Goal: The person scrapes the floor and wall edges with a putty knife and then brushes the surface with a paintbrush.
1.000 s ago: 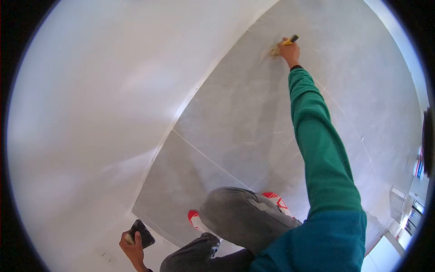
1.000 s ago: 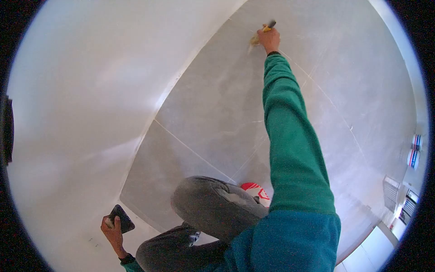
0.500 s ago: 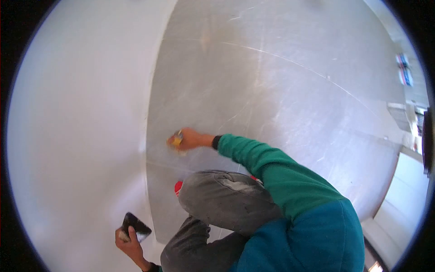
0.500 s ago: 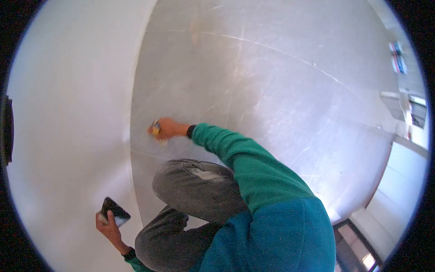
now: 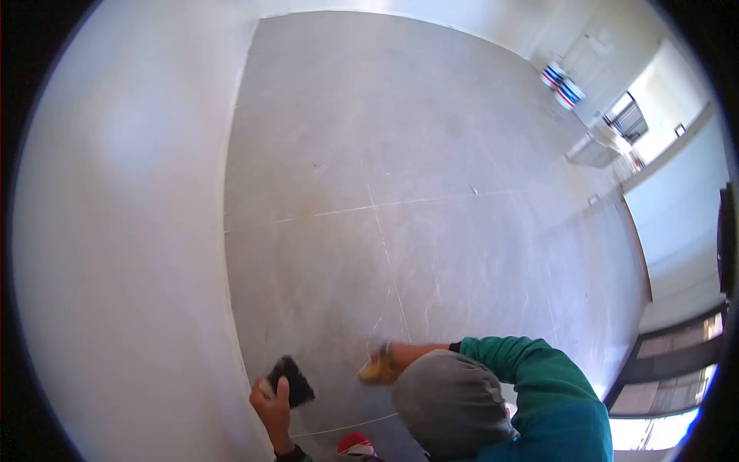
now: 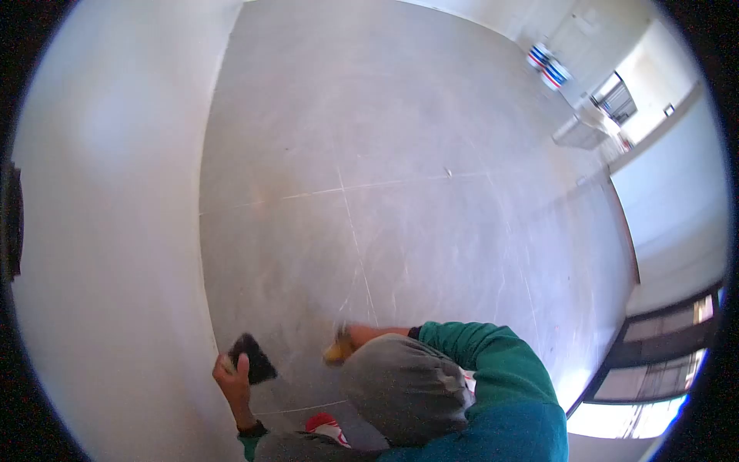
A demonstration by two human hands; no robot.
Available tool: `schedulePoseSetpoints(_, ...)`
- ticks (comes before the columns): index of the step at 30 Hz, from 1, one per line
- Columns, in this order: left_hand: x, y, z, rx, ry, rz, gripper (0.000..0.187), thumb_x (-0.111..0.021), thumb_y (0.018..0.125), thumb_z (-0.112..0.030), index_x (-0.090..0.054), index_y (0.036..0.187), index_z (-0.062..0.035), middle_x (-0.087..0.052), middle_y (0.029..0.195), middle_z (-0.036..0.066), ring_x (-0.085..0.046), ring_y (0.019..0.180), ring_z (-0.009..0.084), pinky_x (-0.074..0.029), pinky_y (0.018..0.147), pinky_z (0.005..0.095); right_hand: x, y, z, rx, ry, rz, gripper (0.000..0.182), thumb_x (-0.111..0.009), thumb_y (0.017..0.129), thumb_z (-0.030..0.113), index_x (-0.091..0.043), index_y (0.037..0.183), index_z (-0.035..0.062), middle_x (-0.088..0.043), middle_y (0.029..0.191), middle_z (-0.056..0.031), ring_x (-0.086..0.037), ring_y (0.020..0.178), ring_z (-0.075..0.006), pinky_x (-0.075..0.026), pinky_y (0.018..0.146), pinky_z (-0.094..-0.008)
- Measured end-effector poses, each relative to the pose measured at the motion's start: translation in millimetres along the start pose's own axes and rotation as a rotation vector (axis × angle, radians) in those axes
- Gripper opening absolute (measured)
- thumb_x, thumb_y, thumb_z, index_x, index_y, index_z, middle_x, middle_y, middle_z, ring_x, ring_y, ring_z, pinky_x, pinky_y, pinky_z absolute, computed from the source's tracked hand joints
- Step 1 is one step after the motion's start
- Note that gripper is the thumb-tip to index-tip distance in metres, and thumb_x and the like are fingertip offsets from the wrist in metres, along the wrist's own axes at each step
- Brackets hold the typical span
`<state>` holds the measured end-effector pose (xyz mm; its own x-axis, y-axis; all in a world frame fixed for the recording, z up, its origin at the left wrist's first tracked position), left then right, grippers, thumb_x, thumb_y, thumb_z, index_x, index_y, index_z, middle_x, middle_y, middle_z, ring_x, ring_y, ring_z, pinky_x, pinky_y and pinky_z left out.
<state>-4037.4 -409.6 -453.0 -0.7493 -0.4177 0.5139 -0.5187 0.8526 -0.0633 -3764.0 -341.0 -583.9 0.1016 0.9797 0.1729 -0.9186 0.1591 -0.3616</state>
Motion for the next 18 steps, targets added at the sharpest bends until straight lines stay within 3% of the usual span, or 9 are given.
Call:
schedulePoseSetpoints(2,-14.8,30.6,-19.9,-0.077,0.012,0.075,0.022,-0.069,0.076,-0.017,-0.054,0.076,0.0002,-0.051,0.066,0.003,-0.046,0.061,0.0139,-0.041,0.057,0.0297,-16.2,-2.4,-12.9,0.001,-0.164,-0.047,0.041,-0.069,0.077,0.033,-0.059,0.108,0.0082,-0.062,0.103,-0.011,-0.059,0.097,-0.023,-0.044,0.089,-0.0368)
schedulePoseSetpoints(3,-19.7,34.5,-22.7,-0.106,-0.03,0.105,0.023,-0.068,0.078,-0.018,-0.054,0.077,0.0001,-0.051,0.066,0.002,-0.045,0.061,0.0125,-0.041,0.057,0.0285,9.7,-16.8,-16.1,0.044,-0.344,-0.421,0.036,-0.068,0.078,0.033,-0.06,0.103,0.0083,-0.062,0.1,-0.0116,-0.061,0.093,-0.0231,-0.045,0.085,-0.0362)
schedulePoseSetpoints(4,-23.1,36.7,-20.8,-0.1,-0.028,0.155,0.023,-0.068,0.078,-0.018,-0.054,0.077,0.0001,-0.051,0.066,0.002,-0.045,0.061,0.0125,-0.041,0.057,0.0285,55.2,-32.0,-19.2,-0.067,-0.291,-0.554,0.035,-0.067,0.077,0.034,-0.06,0.1,0.0081,-0.063,0.096,-0.0104,-0.062,0.087,-0.0223,-0.047,0.079,-0.0354)
schedulePoseSetpoints(5,-25.6,40.6,-20.5,-0.093,-0.177,0.184,0.022,-0.067,0.079,-0.018,-0.054,0.077,-0.0001,-0.051,0.067,0.001,-0.045,0.061,0.0111,-0.041,0.057,0.0272,100.2,-49.9,-22.3,-0.11,-0.58,-0.807,0.034,-0.072,0.07,0.034,-0.059,0.094,0.014,-0.063,0.079,-0.0067,-0.061,0.072,-0.0268,-0.048,0.066,-0.037)
schedulePoseSetpoints(6,-27.3,46.1,-21.5,-0.091,-0.329,0.209,0.022,-0.066,0.08,-0.019,-0.054,0.078,-0.0003,-0.051,0.068,0.0,-0.045,0.062,0.0098,-0.04,0.057,0.0259,138.3,-76.1,-8.8,-0.224,-0.483,-0.955,0.034,-0.072,0.069,0.034,-0.059,0.092,0.013,-0.064,0.079,-0.0076,-0.061,0.07,-0.0283,-0.048,0.063,-0.0376)
schedulePoseSetpoints(10,-32.6,49.3,-20.6,-0.089,-0.373,0.254,0.022,-0.066,0.081,-0.02,-0.055,0.078,-0.0006,-0.052,0.07,0.001,-0.045,0.063,0.0094,-0.04,0.058,0.0256,148.1,-142.9,58.5,-0.054,-0.074,-1.127,0.044,-0.061,0.084,0.041,-0.058,0.112,0.0086,-0.062,0.095,-0.0061,-0.059,0.086,-0.0189,-0.049,0.07,-0.0328)
schedulePoseSetpoints(12,-33.1,49.8,-47.2,-0.189,-0.243,0.234,0.025,-0.066,0.081,-0.022,-0.054,0.076,-0.0007,-0.052,0.068,0.001,-0.044,0.063,0.0114,-0.04,0.058,0.0286,114.9,-195.9,63.7,-0.187,0.267,-1.236,0.05,-0.055,0.087,0.048,-0.057,0.117,0.0073,-0.061,0.104,-0.0049,-0.057,0.093,-0.0163,-0.051,0.073,-0.0331)
schedulePoseSetpoints(14,-44.9,56.5,-40.4,-0.211,-0.212,0.281,0.029,-0.068,0.08,-0.025,-0.055,0.075,0.0002,-0.054,0.069,0.003,-0.045,0.064,0.0135,-0.04,0.06,0.0308,92.9,-251.6,79.3,-0.272,0.24,-1.384,0.057,-0.049,0.087,0.054,-0.057,0.111,0.0024,-0.061,0.098,-0.0075,-0.06,0.087,-0.0166,-0.055,0.065,-0.0354)
schedulePoseSetpoints(18,-68.2,56.7,-34.7,-0.134,-0.416,0.41,0.02,-0.066,0.082,-0.019,-0.06,0.084,-0.0003,-0.057,0.076,-0.001,-0.048,0.068,0.0089,-0.042,0.064,0.0245,80.6,-304.8,133.1,-0.211,0.366,-1.416,0.039,-0.068,0.081,0.028,-0.059,0.108,0.0016,-0.063,0.097,-0.0051,-0.06,0.09,-0.0171,-0.053,0.078,-0.0364)
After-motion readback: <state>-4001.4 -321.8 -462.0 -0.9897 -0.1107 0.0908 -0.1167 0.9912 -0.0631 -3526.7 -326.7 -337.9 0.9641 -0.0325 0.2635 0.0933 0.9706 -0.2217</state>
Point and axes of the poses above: each hand's wrist, its own y-axis towards the middle knuckle, its own x-axis out of the back of the hand, z = x × y, the point moved 9 cm from there along y, towards the middle knuckle
